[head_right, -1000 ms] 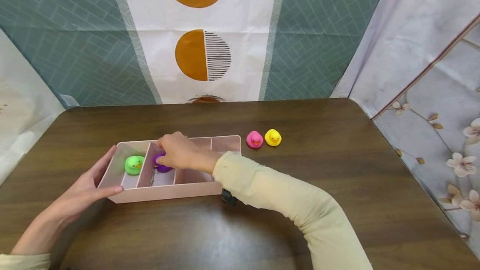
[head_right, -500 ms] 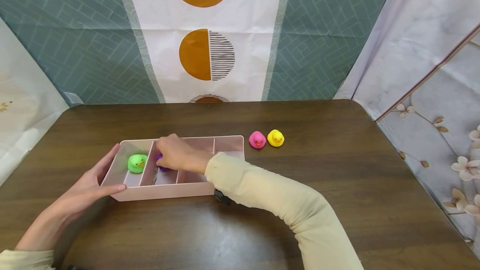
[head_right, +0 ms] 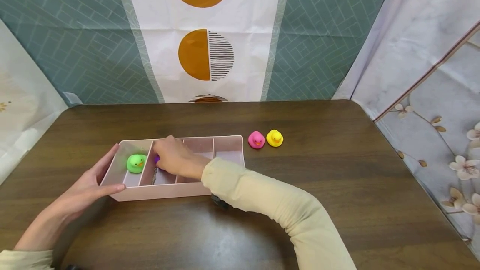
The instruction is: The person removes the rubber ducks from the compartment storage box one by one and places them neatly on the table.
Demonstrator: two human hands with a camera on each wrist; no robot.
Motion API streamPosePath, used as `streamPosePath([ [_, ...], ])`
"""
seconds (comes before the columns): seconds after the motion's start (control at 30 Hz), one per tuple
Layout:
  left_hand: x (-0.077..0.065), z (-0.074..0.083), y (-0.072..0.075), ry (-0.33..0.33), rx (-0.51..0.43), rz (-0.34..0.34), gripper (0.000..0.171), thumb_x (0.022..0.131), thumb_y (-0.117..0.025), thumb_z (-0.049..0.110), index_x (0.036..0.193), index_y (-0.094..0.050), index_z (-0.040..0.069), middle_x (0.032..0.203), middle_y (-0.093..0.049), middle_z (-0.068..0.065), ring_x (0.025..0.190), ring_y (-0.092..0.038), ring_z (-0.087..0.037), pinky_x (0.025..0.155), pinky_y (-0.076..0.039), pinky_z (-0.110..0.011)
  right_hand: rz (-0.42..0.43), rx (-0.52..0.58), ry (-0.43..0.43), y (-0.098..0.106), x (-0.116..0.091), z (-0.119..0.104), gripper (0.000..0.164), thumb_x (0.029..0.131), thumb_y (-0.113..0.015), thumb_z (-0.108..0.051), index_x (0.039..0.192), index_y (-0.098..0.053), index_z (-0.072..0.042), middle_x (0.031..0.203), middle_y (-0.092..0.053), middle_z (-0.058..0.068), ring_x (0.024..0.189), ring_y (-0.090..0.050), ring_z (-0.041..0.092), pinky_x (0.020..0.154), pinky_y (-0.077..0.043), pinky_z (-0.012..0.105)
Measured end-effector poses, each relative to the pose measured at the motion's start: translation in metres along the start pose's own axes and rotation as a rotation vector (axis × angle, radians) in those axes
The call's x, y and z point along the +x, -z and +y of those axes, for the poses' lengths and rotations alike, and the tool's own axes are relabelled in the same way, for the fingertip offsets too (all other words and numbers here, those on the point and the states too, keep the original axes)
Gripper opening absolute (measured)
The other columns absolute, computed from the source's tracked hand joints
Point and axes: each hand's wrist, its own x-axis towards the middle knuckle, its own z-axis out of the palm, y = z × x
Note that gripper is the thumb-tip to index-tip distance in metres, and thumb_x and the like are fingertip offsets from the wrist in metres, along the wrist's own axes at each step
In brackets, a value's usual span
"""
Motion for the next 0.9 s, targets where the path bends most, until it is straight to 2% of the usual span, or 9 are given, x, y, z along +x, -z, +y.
streamPosePath([
  [0.27, 0.0, -0.002, 0.0, 0.005, 0.014, 0.003, 0.1, 0.086, -0.069, 0.009, 0.157, 0.002, 0.019, 0.158, -0.005, -0.022, 0.13, -0.022, -0.042, 0.084, -0.032, -0.01, 0.039, 0.051, 0.027, 0.007, -0.003, 0.002, 0.01, 0.085, -0.071, -0.01, 0.094, -0.076, -0.009, 0.078, -0.063, -0.005, 0.072, -0.051, 0.008, 0.061, -0.037, 0.015],
  [0.4, 0.0, -0.003, 0.0, -0.007, -0.001, 0.003, 0.1, 0.086, -0.069, 0.007, 0.157, 0.001, 0.018, 0.158, -0.005, -0.023, 0.128, -0.024, -0.041, 0.084, -0.033, -0.011, 0.036, 0.105, 0.015, 0.015, -0.005, 0.003, 0.018, 0.085, -0.072, -0.012, 0.102, -0.076, -0.009, 0.092, -0.07, -0.001, 0.081, -0.055, 0.009, 0.069, -0.04, 0.015],
  [0.57, -0.001, -0.002, 0.0, -0.014, -0.006, -0.001, 0.099, 0.087, -0.068, 0.008, 0.157, 0.001, 0.018, 0.158, -0.006, -0.022, 0.127, -0.025, -0.041, 0.085, -0.033, -0.012, 0.037, 0.148, 0.003, 0.024, -0.008, 0.006, 0.024, 0.085, -0.07, -0.013, 0.108, -0.075, -0.009, 0.105, -0.071, 0.003, 0.09, -0.057, 0.011, 0.074, -0.04, 0.016],
  [0.73, -0.002, 0.0, -0.002, -0.01, -0.004, -0.003, 0.1, 0.086, -0.069, 0.009, 0.157, 0.001, 0.017, 0.158, -0.006, -0.021, 0.128, -0.024, -0.041, 0.085, -0.034, -0.012, 0.041, 0.185, 0.008, 0.029, -0.012, 0.009, 0.027, 0.085, -0.067, -0.012, 0.111, -0.074, -0.01, 0.107, -0.071, 0.003, 0.094, -0.059, 0.015, 0.076, -0.041, 0.016],
  [0.9, -0.002, 0.0, -0.002, -0.013, -0.002, -0.001, 0.1, 0.086, -0.069, 0.008, 0.157, 0.001, 0.019, 0.158, -0.006, -0.021, 0.127, -0.024, -0.04, 0.085, -0.033, -0.012, 0.041, 0.258, 0.022, 0.032, -0.017, 0.013, 0.026, 0.084, -0.069, -0.009, 0.11, -0.074, -0.007, 0.106, -0.071, 0.005, 0.092, -0.06, 0.015, 0.075, -0.042, 0.015],
])
